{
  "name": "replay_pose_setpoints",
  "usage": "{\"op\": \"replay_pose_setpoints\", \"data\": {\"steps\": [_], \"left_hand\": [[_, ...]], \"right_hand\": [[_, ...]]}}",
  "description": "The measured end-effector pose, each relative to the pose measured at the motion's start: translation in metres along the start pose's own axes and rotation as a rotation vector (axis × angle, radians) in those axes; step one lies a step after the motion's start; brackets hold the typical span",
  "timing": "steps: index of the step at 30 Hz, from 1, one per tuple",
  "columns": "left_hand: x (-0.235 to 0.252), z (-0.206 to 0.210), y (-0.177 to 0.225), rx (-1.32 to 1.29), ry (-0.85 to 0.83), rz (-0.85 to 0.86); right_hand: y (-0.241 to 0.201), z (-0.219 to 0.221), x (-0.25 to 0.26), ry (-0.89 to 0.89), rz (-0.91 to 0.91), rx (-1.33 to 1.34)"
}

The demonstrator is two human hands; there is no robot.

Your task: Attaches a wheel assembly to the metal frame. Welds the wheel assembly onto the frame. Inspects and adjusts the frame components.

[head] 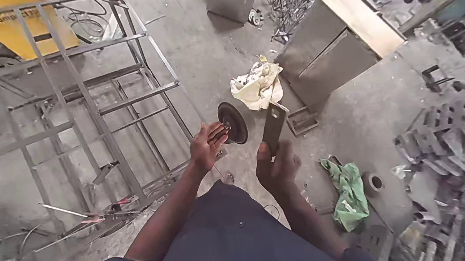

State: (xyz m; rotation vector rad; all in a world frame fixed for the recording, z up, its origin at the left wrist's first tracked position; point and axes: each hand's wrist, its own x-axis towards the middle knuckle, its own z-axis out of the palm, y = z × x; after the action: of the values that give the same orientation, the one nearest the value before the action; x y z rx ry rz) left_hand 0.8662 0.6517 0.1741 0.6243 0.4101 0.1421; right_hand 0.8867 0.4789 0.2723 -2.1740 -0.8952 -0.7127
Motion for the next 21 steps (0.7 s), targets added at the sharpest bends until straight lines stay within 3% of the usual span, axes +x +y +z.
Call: {"op": "replay_pose_setpoints", "data": {"steps": [1,2,4,5,6,13,15,17,18,19,21], "left_hand": [[0.001,0.001,0.001,-0.001,0.003,0.004],[-0.001,0.002,0.0,0.007,0.013,0.006],[-0.001,0.004,0.0,0.039,0.012,0.016],[-0.003,0.003,-0.001,0.049,0.012,0.008],[-0.001,0.003,0.001,0.054,0.005,0.009],[0.001,0.003,-0.001,0.026,0.024,0.007],[0.0,0.004,-0.002,0.026,0.031,0.006],[0.0,0.005,-0.002,0.033,0.036,0.002],[0.0,0.003,-0.002,0.038,0.036,0.001],[-0.002,0.003,-0.001,0.04,0.038,0.0],[0.001,0.004,0.001,0.051,0.037,0.021]], "right_hand": [[0.006,0.008,-0.004,-0.036,-0.001,0.0],[0.012,0.016,-0.011,-0.189,0.045,-0.057],[0.015,0.029,-0.007,-0.768,0.281,-0.263],[0.013,0.032,-0.007,-0.897,0.36,-0.293],[0.011,0.029,-0.002,-0.893,0.388,-0.269],[0.001,-0.005,0.013,-0.067,0.082,-0.015],[0.008,0.011,0.003,-0.194,0.083,-0.038],[0.011,0.025,0.0,-0.702,0.251,-0.221],[0.011,0.031,0.0,-0.849,0.314,-0.269],[0.011,0.03,-0.003,-0.866,0.344,-0.267],[0.015,0.02,-0.003,-0.684,0.332,-0.159]]}}
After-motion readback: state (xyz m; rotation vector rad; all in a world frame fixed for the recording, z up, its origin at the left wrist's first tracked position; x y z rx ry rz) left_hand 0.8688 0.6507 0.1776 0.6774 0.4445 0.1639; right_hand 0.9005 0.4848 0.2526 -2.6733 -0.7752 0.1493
